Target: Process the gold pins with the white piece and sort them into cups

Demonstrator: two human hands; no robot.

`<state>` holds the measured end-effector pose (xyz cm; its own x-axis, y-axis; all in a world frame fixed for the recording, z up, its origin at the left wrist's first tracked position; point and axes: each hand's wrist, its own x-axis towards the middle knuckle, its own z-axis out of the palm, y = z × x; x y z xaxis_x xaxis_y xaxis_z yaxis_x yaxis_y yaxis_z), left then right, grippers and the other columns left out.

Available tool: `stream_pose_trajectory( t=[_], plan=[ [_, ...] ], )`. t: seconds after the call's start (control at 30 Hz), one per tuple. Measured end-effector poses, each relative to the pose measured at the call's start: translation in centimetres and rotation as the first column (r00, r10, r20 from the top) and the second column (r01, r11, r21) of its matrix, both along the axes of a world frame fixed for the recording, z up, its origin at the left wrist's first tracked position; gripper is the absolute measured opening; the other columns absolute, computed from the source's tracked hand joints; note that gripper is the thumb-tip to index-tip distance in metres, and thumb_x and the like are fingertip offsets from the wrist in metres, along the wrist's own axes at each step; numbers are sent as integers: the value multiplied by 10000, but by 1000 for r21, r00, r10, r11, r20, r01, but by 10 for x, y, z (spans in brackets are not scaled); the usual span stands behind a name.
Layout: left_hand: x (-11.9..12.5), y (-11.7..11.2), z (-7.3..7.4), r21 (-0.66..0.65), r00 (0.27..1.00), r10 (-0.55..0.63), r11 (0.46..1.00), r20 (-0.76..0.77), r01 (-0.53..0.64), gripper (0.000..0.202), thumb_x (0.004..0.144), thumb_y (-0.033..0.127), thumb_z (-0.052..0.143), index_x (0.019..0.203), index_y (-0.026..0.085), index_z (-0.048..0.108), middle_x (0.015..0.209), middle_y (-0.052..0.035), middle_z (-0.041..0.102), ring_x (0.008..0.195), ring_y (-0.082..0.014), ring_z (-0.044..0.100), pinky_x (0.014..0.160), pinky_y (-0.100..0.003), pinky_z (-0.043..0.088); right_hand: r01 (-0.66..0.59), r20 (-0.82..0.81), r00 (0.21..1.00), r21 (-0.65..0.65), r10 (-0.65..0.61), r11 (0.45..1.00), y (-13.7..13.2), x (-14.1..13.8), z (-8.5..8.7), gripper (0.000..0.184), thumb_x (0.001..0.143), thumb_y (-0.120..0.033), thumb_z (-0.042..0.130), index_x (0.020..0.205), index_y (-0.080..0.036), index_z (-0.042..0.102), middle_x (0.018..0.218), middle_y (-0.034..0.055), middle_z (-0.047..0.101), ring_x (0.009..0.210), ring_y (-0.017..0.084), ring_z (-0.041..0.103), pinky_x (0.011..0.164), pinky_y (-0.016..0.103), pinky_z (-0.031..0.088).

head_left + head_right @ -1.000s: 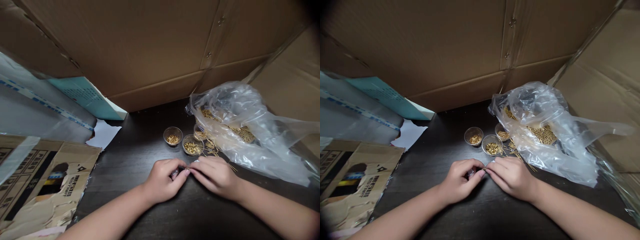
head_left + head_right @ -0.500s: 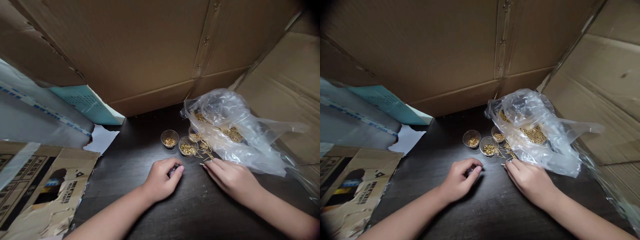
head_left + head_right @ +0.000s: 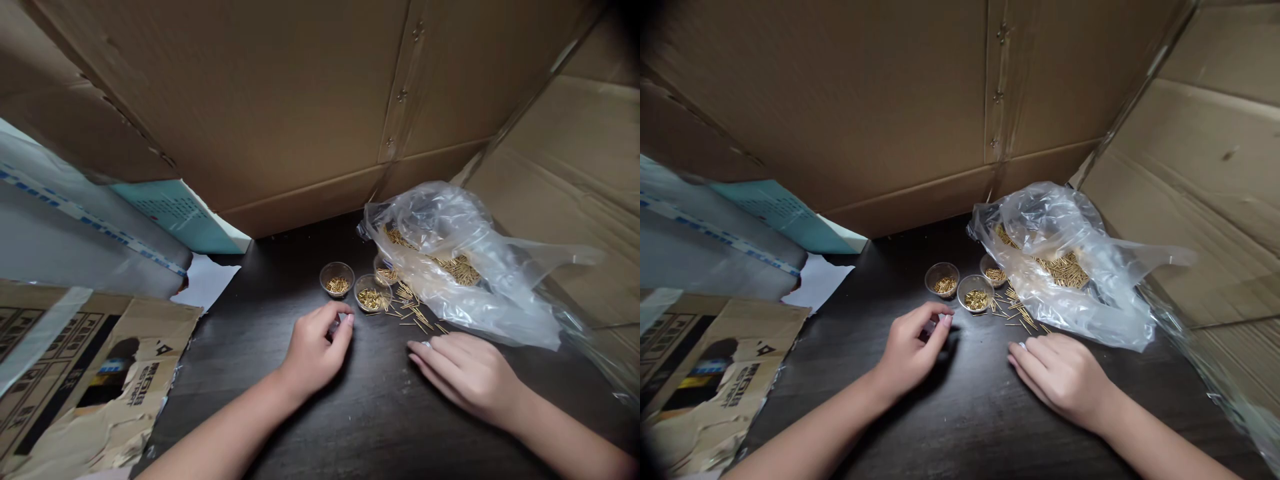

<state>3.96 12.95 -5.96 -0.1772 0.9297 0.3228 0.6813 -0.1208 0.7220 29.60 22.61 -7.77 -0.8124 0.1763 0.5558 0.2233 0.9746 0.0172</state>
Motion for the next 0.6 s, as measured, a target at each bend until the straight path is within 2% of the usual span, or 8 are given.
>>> stream_pose_trajectory(
  t=[0.2,0.27,0.37,0.4,0.47,0.53,0.6],
  plan=[
    [-5,3,2,51,997,13,999,-80,-9,111,964,205,566,991,173,670,768,-10,702,631,-120,625,604,-226,465,-98,35,994,-76,101,992,0,-3,-3,143,990,-152,572,982,-130,714,642,10,615,562,148,550,565,311,434],
    [-10,5,11,101,989,35,995,-146,-20,109,964,202,569,1002,170,666,787,-19,712,641,-124,634,616,-231,475,-107,33,993,-95,110,990,2,-3,-4,158,996,-154,555,991,-137,712,644,11,610,565,148,544,562,309,435],
    [-16,14,33,127,957,49,992,-287,-12,112,967,210,572,1027,175,660,841,-38,734,677,-141,658,649,-245,489,-110,15,994,-127,112,986,4,-2,-3,166,997,-154,547,1008,-145,713,660,13,619,577,145,560,576,299,453],
    [-16,20,42,88,937,10,996,-349,22,109,967,211,569,1021,180,658,844,-39,739,684,-149,666,649,-250,487,-111,8,994,-137,113,984,4,-2,-3,165,995,-153,549,1013,-145,713,663,14,623,579,144,566,581,298,460],
    [-14,35,59,-72,871,-129,992,-473,108,107,955,209,575,1013,197,664,840,-36,743,696,-169,684,613,-247,469,-110,-11,994,-154,109,982,5,-2,-3,164,992,-154,553,1021,-143,714,678,18,637,589,148,583,593,299,476],
    [-7,55,73,-228,764,-255,963,-592,145,101,929,212,597,881,207,686,740,-33,708,638,-186,669,554,-249,429,-106,-27,994,-166,103,980,5,-2,-3,169,992,-155,551,1032,-141,714,695,26,652,600,153,596,600,300,487],
    [1,79,85,-325,675,-356,929,-646,179,107,879,200,636,796,212,703,659,-38,675,601,-208,662,554,-267,431,-105,-37,994,-168,100,980,6,-2,-2,178,993,-155,543,1043,-137,712,704,31,658,602,155,598,595,299,486]
  ],
)
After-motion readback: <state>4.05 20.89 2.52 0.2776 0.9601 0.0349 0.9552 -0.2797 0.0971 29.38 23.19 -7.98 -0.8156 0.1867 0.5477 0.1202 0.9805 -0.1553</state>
